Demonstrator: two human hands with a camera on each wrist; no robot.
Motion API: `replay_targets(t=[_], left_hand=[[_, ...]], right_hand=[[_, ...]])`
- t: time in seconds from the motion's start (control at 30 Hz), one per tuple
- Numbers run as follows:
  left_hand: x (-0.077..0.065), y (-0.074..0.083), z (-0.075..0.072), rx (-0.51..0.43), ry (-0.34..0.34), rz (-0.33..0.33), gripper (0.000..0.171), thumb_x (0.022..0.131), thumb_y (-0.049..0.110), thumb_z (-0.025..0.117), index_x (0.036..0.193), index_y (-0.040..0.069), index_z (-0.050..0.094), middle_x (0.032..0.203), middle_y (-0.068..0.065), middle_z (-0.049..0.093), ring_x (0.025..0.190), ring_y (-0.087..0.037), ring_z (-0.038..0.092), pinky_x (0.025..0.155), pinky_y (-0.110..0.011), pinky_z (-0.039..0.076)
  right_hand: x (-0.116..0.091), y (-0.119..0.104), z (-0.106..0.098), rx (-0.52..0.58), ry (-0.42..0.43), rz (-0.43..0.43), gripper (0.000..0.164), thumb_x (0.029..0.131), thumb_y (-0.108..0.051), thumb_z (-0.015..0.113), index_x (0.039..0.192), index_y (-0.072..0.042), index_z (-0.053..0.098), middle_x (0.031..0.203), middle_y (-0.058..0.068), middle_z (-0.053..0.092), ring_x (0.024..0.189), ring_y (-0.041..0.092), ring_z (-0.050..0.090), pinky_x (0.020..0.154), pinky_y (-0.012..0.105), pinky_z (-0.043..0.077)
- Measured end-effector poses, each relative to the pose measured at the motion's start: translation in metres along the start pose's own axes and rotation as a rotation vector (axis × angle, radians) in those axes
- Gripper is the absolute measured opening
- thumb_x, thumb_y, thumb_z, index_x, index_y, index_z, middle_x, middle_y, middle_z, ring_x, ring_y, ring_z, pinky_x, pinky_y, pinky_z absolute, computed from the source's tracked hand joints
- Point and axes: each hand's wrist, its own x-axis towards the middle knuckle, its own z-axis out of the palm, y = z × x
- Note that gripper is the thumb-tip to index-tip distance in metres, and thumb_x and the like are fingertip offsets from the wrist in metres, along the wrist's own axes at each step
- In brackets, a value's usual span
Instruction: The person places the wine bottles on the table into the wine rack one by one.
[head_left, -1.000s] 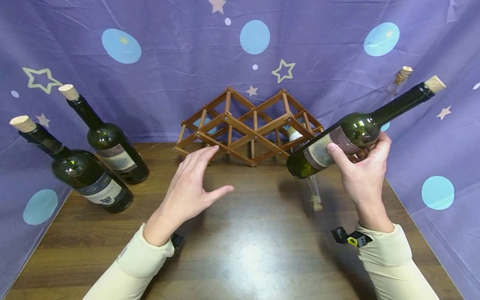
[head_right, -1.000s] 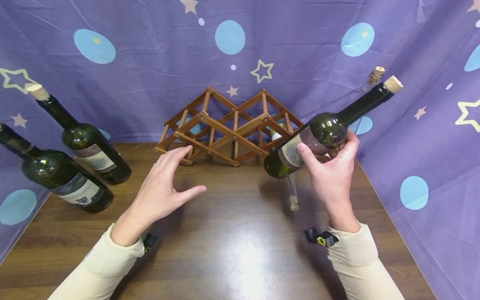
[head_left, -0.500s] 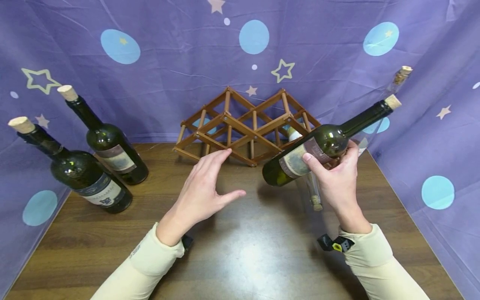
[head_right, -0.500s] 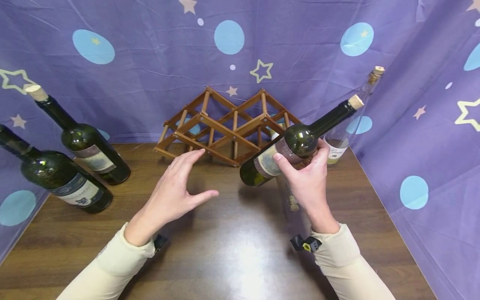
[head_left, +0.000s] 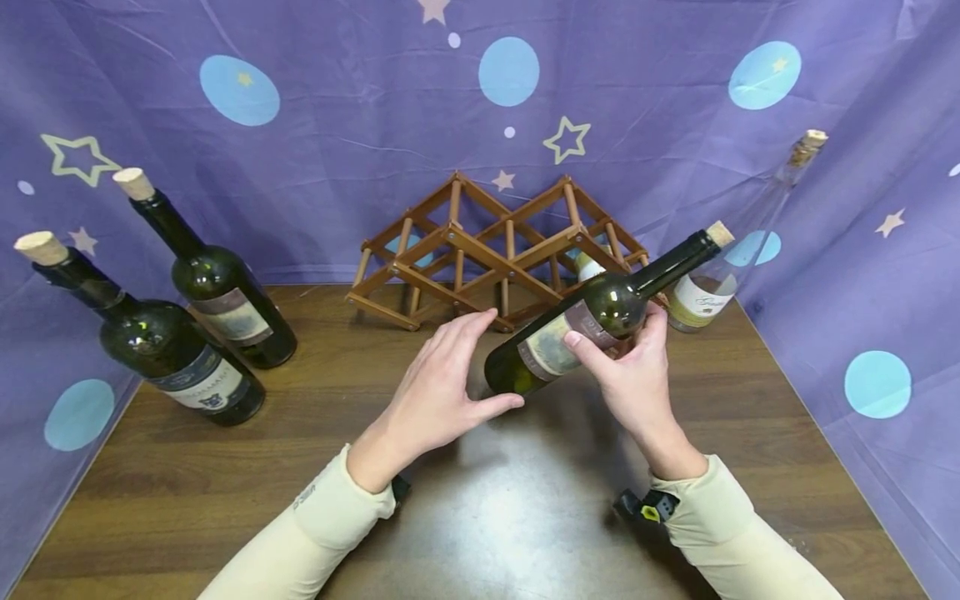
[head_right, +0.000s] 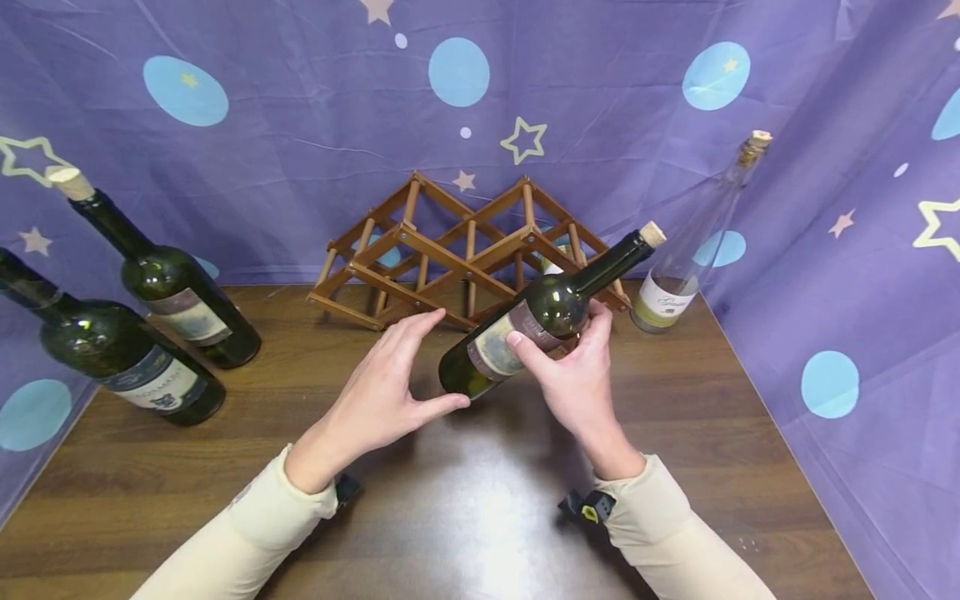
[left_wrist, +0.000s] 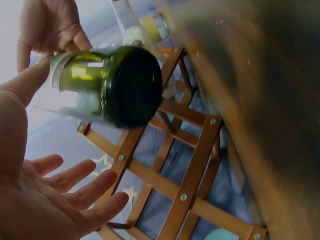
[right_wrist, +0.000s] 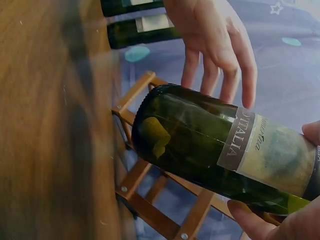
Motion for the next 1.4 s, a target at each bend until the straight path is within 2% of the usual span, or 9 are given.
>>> replay_targets(t=[0.13,0.4,0.63,0.93,1.2,1.4], left_hand=[[-0.002,0.004,0.008,-0.011,-0.03,-0.009,0.107,0.075,0.068,0.073,0.157,0.015,0.029,0.149,-0.005,0.043,0.136,-0.02,0.04,0.107,-0.044,0.036],[-0.006,0.009,0.022,-0.034,-0.076,-0.01,0.109,0.076,0.063,0.075,0.157,0.011,0.026,0.148,-0.005,0.044,0.134,-0.02,0.042,0.109,-0.039,0.036],[-0.008,0.008,0.028,-0.044,-0.071,-0.017,0.105,0.076,0.053,0.081,0.156,0.009,0.029,0.143,-0.006,0.048,0.129,-0.02,0.048,0.108,-0.035,0.037],[-0.008,0.006,0.029,-0.052,-0.047,-0.005,0.099,0.078,0.047,0.081,0.153,0.005,0.032,0.139,-0.008,0.051,0.126,-0.021,0.049,0.107,-0.034,0.037],[-0.007,0.003,0.025,-0.083,-0.003,0.022,0.095,0.079,0.04,0.082,0.152,0.006,0.033,0.137,-0.008,0.051,0.125,-0.021,0.048,0.108,-0.035,0.035],[-0.006,0.0,0.017,-0.063,0.012,0.017,0.095,0.078,0.039,0.083,0.153,0.008,0.033,0.137,-0.007,0.051,0.123,-0.021,0.049,0.104,-0.039,0.038]], right_hand=[[-0.006,0.002,0.005,0.013,-0.025,0.016,0.075,0.079,-0.01,0.083,0.136,-0.011,0.034,0.126,0.006,0.057,0.108,0.022,0.059,0.085,0.03,0.051],[-0.017,0.006,0.015,0.114,-0.099,0.025,0.077,0.079,-0.004,0.081,0.137,-0.01,0.031,0.13,0.01,0.055,0.114,0.026,0.057,0.092,0.033,0.049],[-0.023,0.009,0.022,0.147,-0.106,0.013,0.08,0.077,0.0,0.081,0.139,-0.01,0.031,0.131,0.01,0.054,0.115,0.026,0.057,0.094,0.034,0.049],[-0.028,0.009,0.026,0.236,-0.116,0.01,0.08,0.075,0.008,0.078,0.137,-0.008,0.03,0.131,0.014,0.054,0.115,0.028,0.057,0.095,0.036,0.049],[-0.025,0.007,0.026,0.243,-0.177,-0.051,0.077,0.077,0.01,0.075,0.138,-0.008,0.031,0.134,0.018,0.052,0.117,0.028,0.057,0.098,0.038,0.047],[-0.024,0.003,0.023,0.228,-0.229,-0.035,0.078,0.08,0.008,0.074,0.143,-0.009,0.031,0.136,0.017,0.052,0.12,0.03,0.056,0.095,0.039,0.049]])
